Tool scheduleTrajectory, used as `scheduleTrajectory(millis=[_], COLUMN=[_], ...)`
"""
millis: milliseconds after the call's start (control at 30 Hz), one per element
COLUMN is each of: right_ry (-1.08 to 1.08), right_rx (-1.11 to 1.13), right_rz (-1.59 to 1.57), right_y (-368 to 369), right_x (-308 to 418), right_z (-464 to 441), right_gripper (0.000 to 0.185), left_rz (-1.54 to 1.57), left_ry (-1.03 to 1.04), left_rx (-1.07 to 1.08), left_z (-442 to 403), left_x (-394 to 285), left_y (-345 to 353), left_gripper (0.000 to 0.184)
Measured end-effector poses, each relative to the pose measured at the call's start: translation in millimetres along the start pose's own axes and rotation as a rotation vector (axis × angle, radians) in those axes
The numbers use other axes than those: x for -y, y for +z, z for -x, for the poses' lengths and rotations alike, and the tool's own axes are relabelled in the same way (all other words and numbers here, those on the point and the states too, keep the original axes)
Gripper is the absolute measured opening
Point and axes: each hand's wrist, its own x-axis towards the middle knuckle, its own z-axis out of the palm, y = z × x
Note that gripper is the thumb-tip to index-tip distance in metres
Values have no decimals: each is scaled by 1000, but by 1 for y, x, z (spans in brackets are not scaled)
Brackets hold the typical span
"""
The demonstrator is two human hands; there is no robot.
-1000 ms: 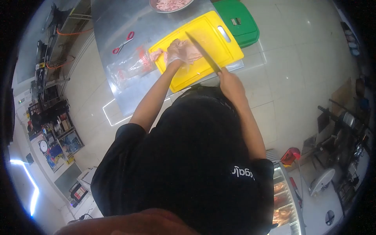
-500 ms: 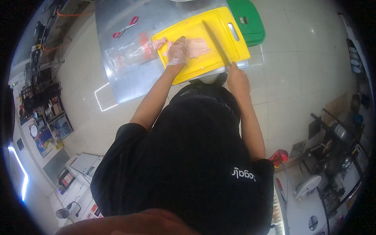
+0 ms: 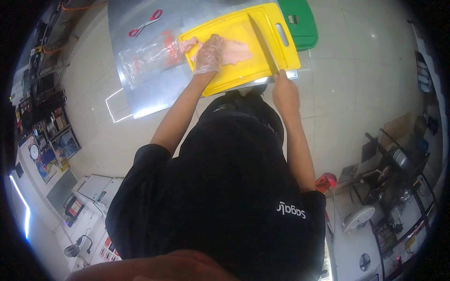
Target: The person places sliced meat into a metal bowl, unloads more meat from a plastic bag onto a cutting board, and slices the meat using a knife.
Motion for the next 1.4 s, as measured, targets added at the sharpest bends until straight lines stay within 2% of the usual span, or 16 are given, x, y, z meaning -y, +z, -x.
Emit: scheduleTrajectory(millis=[67, 133, 200, 300, 400, 500, 633, 800, 833, 900, 1000, 1100, 1200, 1300, 1400], right_ry=[-80, -124, -97, 13, -30, -100, 21, -57, -84, -37, 17, 14, -35, -61, -46], right_rx=[38, 89, 102, 61, 47, 162, 47, 120, 155, 86, 17, 27, 87, 158, 210], right_rz=[4, 21, 29, 29, 23, -6, -27, -90, -124, -171, -116, -23, 44, 90, 115], right_y=[0, 5, 6, -8, 2, 8, -1, -1, 3, 7, 6, -4, -5, 1, 4], right_x=[6, 4, 2, 7, 10, 6, -6, 1, -1, -13, -16, 7, 30, 32, 34], right_z=[5, 5, 1, -16, -9, 0, -13, 1, 5, 6, 6, 12, 24, 27, 28], right_gripper=[31, 32, 31, 29, 29, 29, 30, 30, 30, 30, 30, 29, 25, 21, 18], left_rz=[374, 340, -103, -53, -211, -69, -49, -50, -113, -239, -289, -285, -242, -284, -275], left_ry=[-102, -98, 14, 21, 28, -113, 6, 1, 28, 79, -48, -4, 17, 121, 122], left_rx=[-16, -5, 39, 27, 95, 127, -9, -70, -72, -79, -66, -283, -358, -182, -38], left_z=[0, -1, -2, -2, -4, -6, 2, 6, 6, 4, 0, 3, -2, -6, -4], left_x=[10, 4, -1, -7, 9, -20, 3, -9, -8, -7, -8, 6, -16, -22, -40], left_y=[15, 9, -4, -10, 5, -24, -5, -14, -15, -18, -25, -18, -33, -34, -33], left_gripper=[16, 14, 13, 14, 14, 18, 24, 24, 28, 35, 39, 35, 32, 26, 19])
